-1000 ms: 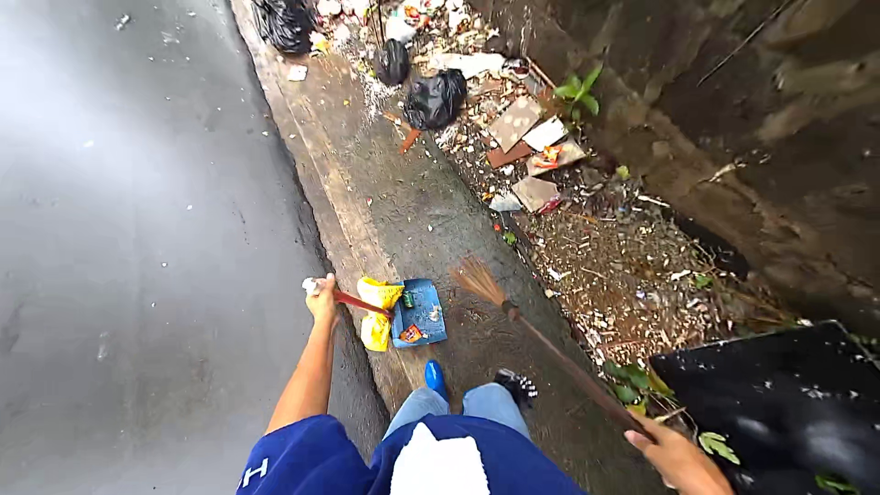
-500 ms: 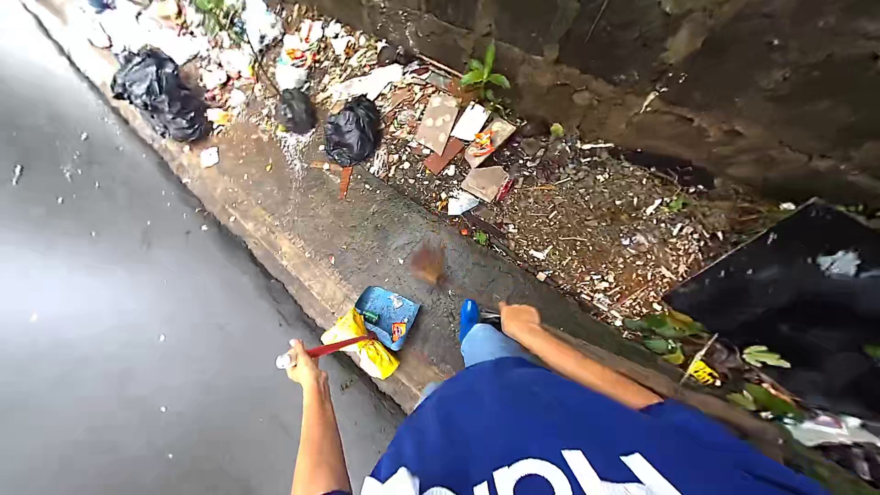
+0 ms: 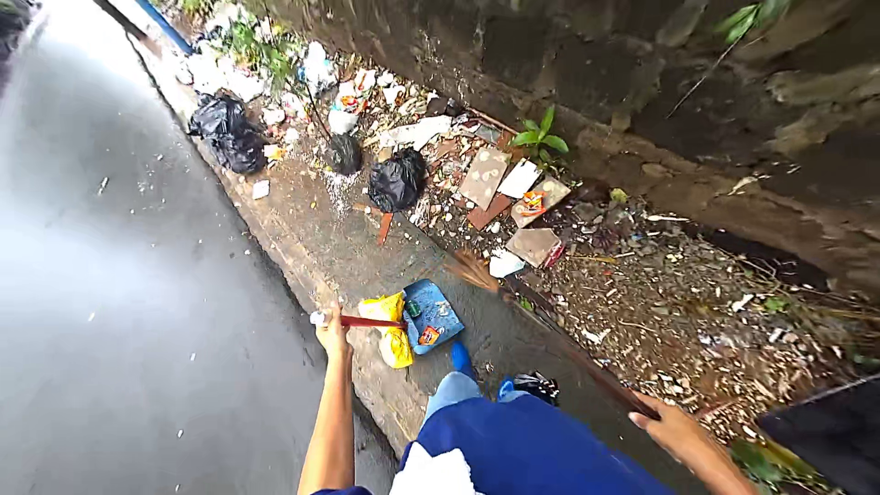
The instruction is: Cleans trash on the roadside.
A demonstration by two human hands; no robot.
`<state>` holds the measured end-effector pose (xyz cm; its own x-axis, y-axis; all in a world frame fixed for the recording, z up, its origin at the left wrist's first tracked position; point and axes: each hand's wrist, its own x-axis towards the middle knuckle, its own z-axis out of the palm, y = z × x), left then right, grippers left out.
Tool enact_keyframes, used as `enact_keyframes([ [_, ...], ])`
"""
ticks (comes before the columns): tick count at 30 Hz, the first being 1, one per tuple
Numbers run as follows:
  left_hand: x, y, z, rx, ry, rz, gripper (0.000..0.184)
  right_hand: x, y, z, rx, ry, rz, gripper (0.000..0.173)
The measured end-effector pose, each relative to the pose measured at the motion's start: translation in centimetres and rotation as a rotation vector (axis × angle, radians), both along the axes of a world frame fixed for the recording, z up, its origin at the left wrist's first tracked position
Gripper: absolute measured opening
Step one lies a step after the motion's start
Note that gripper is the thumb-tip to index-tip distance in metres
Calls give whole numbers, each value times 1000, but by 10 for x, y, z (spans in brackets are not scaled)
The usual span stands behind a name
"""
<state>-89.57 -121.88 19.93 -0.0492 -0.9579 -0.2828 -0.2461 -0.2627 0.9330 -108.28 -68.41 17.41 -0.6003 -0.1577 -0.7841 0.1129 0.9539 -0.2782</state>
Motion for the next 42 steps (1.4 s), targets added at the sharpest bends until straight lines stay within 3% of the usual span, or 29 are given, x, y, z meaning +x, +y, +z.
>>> enact_keyframes([
  [5,-123,-47,-9,-66,53,-312,22,-31,19,-2,75,104,-312,43],
  [8,-203,-73,-38,-138,70,-554,27,-68,15,13,162,206,-347,43],
  [11,-285,-83,-62,-211,50,-791,33,-109,-25,31,322,207,-355,43],
  [14,-360,-80,-85,-272,-57,-955,37,-144,-80,-8,444,78,-484,48],
  [17,-417,-68,-111,-289,-161,-1082,39,-161,-116,-58,408,-54,-421,51],
  [21,-479,-53,-151,-245,-231,-1196,35,-160,-95,-40,231,-132,-480,58],
  [24,-512,-53,-158,-178,-204,-1153,35,-181,-56,2,113,-120,-670,55],
  [28,-535,-59,-161,-170,-161,-1132,34,-270,-92,35,268,66,-434,51],
  [30,-540,-62,-163,-175,-176,-1125,35,-315,-140,15,377,131,-324,55],
  [33,-543,-67,-160,-149,-232,-1119,34,-351,-199,-44,470,113,-178,69],
  [35,-550,-76,-158,-157,-226,-1119,33,-356,-210,-45,468,35,-44,69],
  [37,-545,-88,-163,-140,-201,-1114,31,-335,-194,-17,440,20,20,62],
  [40,-542,-107,-171,-102,-179,-1083,30,-291,-180,36,424,88,-70,57],
  [42,-541,-114,-170,-74,-155,-1056,30,-274,-196,47,434,93,-163,56],
])
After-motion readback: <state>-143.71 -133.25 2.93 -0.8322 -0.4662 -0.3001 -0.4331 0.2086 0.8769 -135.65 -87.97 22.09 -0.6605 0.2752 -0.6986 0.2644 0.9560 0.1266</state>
